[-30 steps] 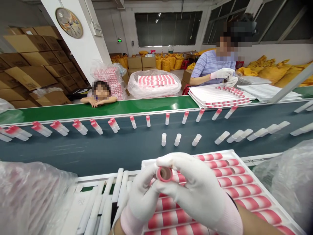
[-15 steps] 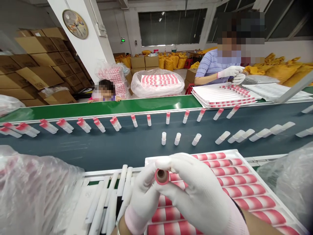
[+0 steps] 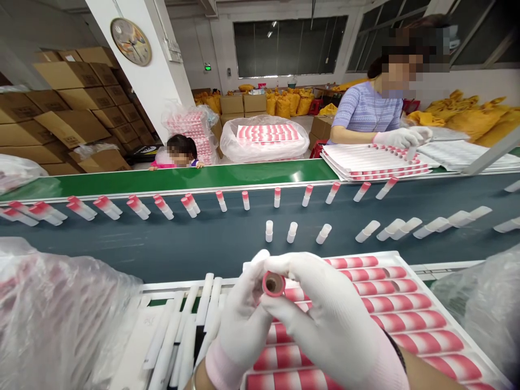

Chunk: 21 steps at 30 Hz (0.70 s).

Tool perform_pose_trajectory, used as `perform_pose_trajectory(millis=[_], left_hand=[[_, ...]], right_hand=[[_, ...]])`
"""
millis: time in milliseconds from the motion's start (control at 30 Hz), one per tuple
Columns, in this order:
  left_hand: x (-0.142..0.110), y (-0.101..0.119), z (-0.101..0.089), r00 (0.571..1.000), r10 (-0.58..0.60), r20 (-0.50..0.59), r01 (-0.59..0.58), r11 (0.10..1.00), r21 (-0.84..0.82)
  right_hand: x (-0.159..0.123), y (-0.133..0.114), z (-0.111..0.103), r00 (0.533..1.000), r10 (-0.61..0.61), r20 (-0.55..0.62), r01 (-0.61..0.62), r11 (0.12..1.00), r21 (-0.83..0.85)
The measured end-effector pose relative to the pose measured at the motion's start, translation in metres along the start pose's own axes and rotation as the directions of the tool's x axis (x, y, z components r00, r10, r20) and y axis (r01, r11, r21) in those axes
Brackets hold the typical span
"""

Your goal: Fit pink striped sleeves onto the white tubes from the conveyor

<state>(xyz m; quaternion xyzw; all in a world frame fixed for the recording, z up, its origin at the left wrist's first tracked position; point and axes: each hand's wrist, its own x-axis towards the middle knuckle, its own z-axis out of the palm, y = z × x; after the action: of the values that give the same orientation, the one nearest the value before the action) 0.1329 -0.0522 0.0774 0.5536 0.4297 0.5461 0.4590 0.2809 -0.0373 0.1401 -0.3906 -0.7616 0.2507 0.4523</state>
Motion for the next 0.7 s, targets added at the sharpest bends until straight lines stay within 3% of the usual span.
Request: perform_pose_trajectory(millis=[100,200,333,367,400,533,633,700], left_hand=[[-0.002,0.005,-0.004,0.998,-0.042,-0.049,0.045,0.997,0.062],[0.003,0.01,-0.007,0.991,-0.112,-0.069,0.12,0.987,0.108],[0.042,-0.005,-0.022,0.99,-0.143,-0.016,0.141,0.938,0.318],[0.059,-0.015,-0.032,0.991,-0.133,-0.034,0.135,0.911,0.389],[0.078,-0.027,-0.045,0.98,-0.129,-0.152,0.183,0.888,0.422],[0.158,-0.078,-0.11,0.898,-0.103,-0.429,0.319,0.823,0.471],[0.198,-0.104,-0.149,0.838,-0.116,-0.533,0.429,0.742,0.515],[0.213,-0.115,-0.163,0.811,-0.129,-0.571,0.492,0.679,0.545]], right_hand=[[0.002,0.005,0.005,0.998,0.055,0.043,-0.057,0.998,0.038],[0.008,0.015,0.016,0.996,0.084,0.012,-0.085,0.995,0.058],[0.018,0.042,0.027,0.999,0.013,-0.05,-0.019,0.993,-0.118],[0.02,0.05,0.025,0.997,-0.005,-0.08,-0.009,0.984,-0.176],[0.021,0.058,0.022,0.993,-0.015,-0.119,-0.012,0.974,-0.226],[0.012,0.085,-0.007,0.962,0.072,-0.263,-0.155,0.939,-0.308],[-0.006,0.103,-0.026,0.951,0.168,-0.259,-0.25,0.912,-0.326],[-0.019,0.114,-0.032,0.953,0.212,-0.219,-0.28,0.892,-0.355]])
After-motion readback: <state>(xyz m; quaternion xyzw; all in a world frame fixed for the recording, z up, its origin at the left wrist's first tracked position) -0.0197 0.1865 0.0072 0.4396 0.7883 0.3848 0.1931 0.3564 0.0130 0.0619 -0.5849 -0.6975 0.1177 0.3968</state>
